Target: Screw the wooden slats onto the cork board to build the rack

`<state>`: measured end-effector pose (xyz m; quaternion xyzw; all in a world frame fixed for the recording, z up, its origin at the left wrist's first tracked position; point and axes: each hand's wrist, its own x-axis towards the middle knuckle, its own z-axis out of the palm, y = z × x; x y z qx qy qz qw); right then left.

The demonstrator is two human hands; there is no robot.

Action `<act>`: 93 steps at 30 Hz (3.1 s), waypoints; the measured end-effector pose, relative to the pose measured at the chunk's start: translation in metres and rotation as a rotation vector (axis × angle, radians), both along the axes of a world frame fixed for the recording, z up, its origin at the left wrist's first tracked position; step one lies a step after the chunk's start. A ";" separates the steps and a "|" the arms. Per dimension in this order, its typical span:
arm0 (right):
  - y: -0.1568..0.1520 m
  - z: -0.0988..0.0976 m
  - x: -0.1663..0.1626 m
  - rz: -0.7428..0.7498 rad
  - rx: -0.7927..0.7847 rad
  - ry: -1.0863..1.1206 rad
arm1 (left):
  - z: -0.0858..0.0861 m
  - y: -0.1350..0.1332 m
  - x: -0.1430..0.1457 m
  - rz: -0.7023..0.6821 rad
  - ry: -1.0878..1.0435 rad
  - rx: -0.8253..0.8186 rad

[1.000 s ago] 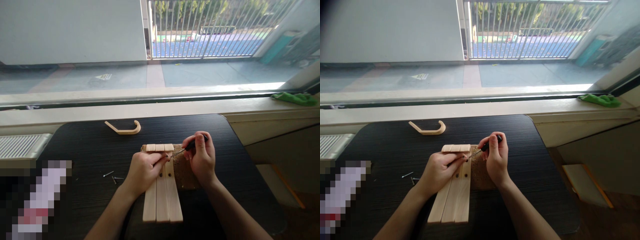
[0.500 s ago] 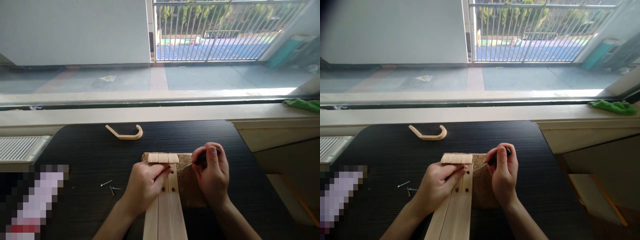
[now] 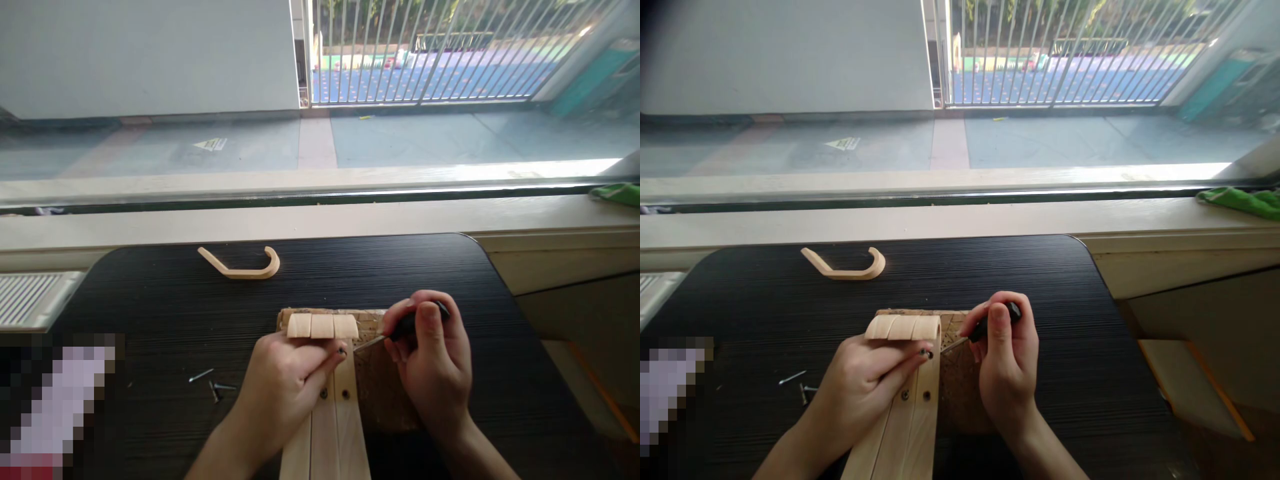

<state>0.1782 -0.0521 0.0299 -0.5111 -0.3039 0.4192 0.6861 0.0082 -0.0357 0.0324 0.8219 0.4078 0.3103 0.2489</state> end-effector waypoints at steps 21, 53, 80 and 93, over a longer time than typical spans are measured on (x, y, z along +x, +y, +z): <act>-0.002 0.025 -0.002 0.029 0.271 -0.229 | 0.002 0.002 -0.002 -0.046 0.056 -0.012; 0.024 0.138 0.005 1.038 0.261 -1.695 | 0.000 0.003 -0.004 -0.023 0.140 0.146; 0.026 0.142 -0.002 0.889 0.164 -1.956 | 0.001 0.003 -0.006 -0.036 0.163 0.146; 0.028 0.137 -0.002 0.842 0.134 -1.904 | 0.003 0.001 -0.004 -0.043 0.101 0.152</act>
